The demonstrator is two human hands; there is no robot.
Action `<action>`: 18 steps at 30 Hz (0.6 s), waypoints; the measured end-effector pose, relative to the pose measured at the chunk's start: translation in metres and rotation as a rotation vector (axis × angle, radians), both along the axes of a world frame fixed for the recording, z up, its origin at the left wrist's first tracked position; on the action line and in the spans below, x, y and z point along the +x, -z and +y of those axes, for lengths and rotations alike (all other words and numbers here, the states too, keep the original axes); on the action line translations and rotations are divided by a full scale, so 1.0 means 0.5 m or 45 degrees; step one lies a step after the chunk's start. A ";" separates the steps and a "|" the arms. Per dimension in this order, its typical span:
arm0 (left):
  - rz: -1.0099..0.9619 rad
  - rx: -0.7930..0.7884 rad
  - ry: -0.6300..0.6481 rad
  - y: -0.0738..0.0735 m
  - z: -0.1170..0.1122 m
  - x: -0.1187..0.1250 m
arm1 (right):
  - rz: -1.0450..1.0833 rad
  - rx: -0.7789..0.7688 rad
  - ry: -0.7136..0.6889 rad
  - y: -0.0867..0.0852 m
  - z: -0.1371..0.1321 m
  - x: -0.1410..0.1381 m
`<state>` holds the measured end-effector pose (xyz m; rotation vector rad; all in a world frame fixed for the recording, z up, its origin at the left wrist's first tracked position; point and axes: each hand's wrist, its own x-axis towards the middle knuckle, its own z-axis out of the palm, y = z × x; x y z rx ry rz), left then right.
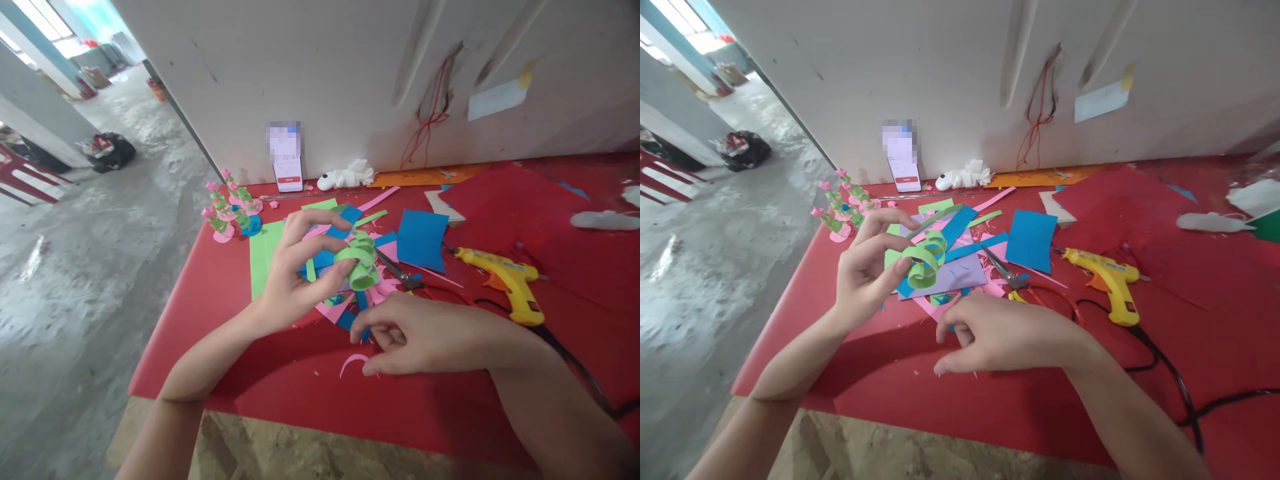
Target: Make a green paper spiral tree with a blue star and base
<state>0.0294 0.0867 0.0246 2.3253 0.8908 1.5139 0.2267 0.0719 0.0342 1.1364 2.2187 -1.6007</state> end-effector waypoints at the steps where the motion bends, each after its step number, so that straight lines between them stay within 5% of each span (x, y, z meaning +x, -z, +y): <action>1: -0.001 0.009 0.000 0.000 0.000 0.000 | 0.014 0.028 0.004 -0.002 0.000 0.003; 9: -0.049 -0.019 0.070 0.007 0.002 0.008 | 0.467 0.301 0.647 -0.038 -0.003 0.012; 14: -0.044 -0.009 0.109 0.013 0.003 0.007 | 0.591 0.353 0.792 -0.038 -0.012 -0.005; 18: -0.017 -0.005 0.060 0.009 -0.001 0.004 | 0.696 0.595 0.852 -0.031 -0.016 -0.007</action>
